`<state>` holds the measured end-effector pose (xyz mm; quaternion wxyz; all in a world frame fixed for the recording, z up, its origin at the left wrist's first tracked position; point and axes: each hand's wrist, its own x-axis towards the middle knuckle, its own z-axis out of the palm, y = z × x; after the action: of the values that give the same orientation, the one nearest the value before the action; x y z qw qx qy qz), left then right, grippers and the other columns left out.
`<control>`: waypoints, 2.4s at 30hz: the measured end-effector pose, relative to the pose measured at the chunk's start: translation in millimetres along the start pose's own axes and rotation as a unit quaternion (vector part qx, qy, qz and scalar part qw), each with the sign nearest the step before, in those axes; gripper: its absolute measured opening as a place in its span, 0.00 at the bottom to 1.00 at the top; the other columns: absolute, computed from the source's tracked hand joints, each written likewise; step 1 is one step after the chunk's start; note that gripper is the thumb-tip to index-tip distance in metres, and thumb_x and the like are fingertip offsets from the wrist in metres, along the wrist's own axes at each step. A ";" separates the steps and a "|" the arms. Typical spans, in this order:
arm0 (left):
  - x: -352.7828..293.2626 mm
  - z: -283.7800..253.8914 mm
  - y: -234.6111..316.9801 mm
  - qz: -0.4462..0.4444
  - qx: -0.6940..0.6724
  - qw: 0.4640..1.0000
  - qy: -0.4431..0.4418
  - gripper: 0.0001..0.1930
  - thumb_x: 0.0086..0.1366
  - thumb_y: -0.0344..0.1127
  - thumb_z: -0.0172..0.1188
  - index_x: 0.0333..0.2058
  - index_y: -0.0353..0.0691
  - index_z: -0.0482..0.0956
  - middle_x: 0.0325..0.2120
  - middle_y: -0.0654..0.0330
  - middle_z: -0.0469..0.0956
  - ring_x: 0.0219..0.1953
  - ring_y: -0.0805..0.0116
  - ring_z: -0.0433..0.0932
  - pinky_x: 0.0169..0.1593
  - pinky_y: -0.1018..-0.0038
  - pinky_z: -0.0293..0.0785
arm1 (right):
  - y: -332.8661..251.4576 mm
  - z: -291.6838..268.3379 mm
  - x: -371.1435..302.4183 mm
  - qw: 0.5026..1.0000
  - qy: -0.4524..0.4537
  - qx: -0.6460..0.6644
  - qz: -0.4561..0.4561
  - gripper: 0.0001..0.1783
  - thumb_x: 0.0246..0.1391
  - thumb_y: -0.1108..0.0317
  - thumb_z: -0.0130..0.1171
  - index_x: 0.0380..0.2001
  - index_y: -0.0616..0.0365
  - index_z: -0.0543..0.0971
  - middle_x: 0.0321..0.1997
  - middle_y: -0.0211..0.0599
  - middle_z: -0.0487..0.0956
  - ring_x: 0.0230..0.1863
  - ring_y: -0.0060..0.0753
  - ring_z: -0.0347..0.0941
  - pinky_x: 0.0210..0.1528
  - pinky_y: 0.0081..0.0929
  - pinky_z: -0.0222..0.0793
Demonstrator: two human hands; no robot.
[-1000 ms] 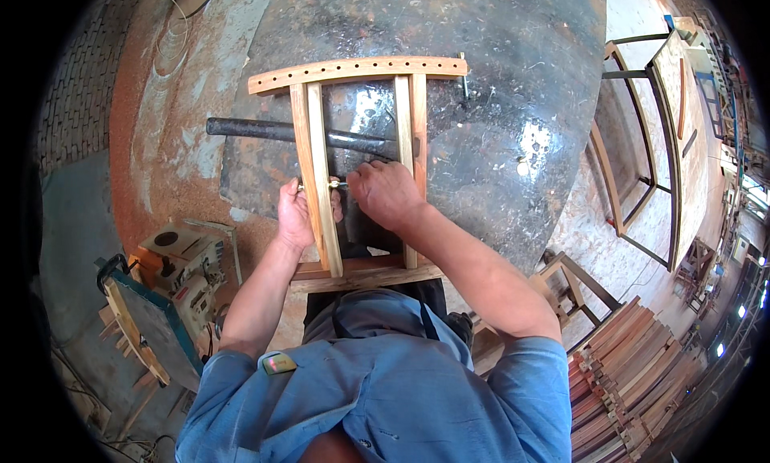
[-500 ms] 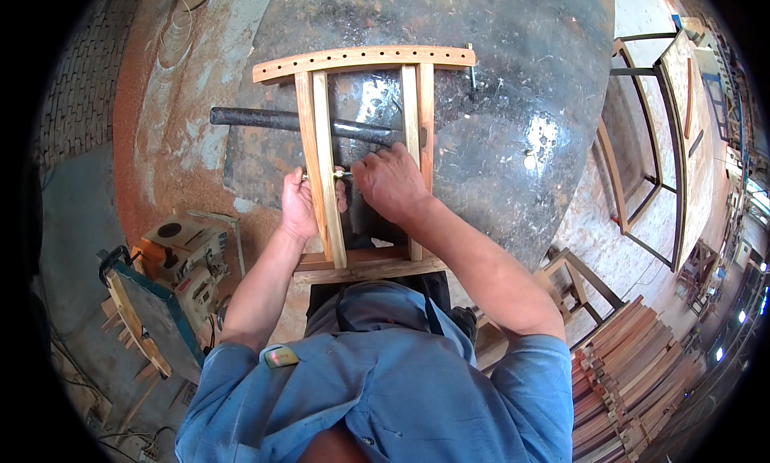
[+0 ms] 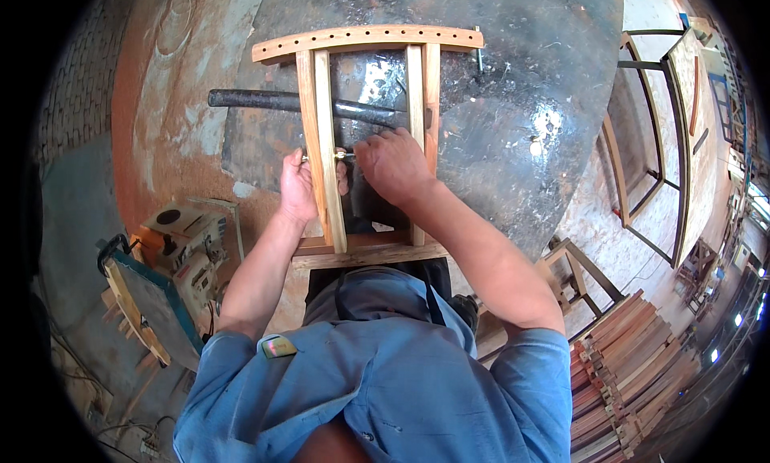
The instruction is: The person assembles a wooden chair frame by hand, aligning pre-drilled wooden components and inserting dowels and screws to join the parts. The person repeatedly reorients the frame to access different joints and tightens fasteners to secure the structure.
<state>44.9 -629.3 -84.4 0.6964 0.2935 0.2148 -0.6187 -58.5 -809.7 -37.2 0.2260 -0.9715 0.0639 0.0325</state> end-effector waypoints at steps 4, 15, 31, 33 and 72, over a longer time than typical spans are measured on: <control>-1.0 2.4 0.5 0.003 0.004 1.000 -0.001 0.38 0.61 0.63 0.37 0.50 0.31 0.74 0.32 0.52 0.76 0.32 0.59 0.74 0.38 0.66 0.72 | -6.9 -7.2 3.3 0.999 -0.018 -0.042 0.025 0.04 0.50 0.68 0.51 0.25 0.53 0.73 0.25 0.34 0.76 0.36 0.38 0.74 0.41 0.35 0.64; 0.1 -0.9 0.2 0.002 0.002 1.000 -0.022 0.37 0.62 0.62 0.36 0.49 0.31 0.75 0.32 0.53 0.77 0.31 0.59 0.74 0.38 0.66 0.73 | 2.2 -1.3 -0.6 0.999 -0.030 0.040 0.019 0.05 0.51 0.68 0.51 0.30 0.56 0.73 0.29 0.41 0.77 0.38 0.44 0.73 0.41 0.39 0.67; -4.5 21.6 -6.3 0.024 0.039 0.996 0.076 0.35 0.61 0.63 0.35 0.43 0.36 0.77 0.24 0.55 0.74 0.25 0.62 0.70 0.30 0.68 0.68 | 31.5 -69.5 -20.3 0.892 0.139 0.251 0.351 0.16 0.52 0.58 0.63 0.31 0.62 0.78 0.30 0.48 0.79 0.32 0.47 0.78 0.36 0.36 0.73; -7.3 27.2 -8.7 0.038 0.057 0.995 0.076 0.34 0.61 0.63 0.34 0.43 0.37 0.76 0.24 0.55 0.74 0.25 0.62 0.71 0.30 0.68 0.69 | 50.2 -63.4 -20.4 0.861 0.097 0.244 0.435 0.24 0.50 0.51 0.64 0.37 0.64 0.80 0.34 0.53 0.81 0.35 0.49 0.80 0.39 0.33 0.74; -28.3 110.2 -84.5 0.358 0.469 0.800 -0.111 0.36 0.62 0.60 0.47 0.55 0.30 0.67 0.46 0.51 0.75 0.45 0.60 0.77 0.49 0.66 0.73 | 55.7 -165.0 -70.7 0.786 0.282 0.505 0.217 0.17 0.56 0.71 0.56 0.48 0.64 0.75 0.42 0.31 0.80 0.42 0.21 0.74 0.45 0.22 0.69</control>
<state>-49.7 -688.1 3.3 0.6649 0.5691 -0.3006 -0.3790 -130.6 -924.6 92.8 0.6432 -0.6450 0.3411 -0.2322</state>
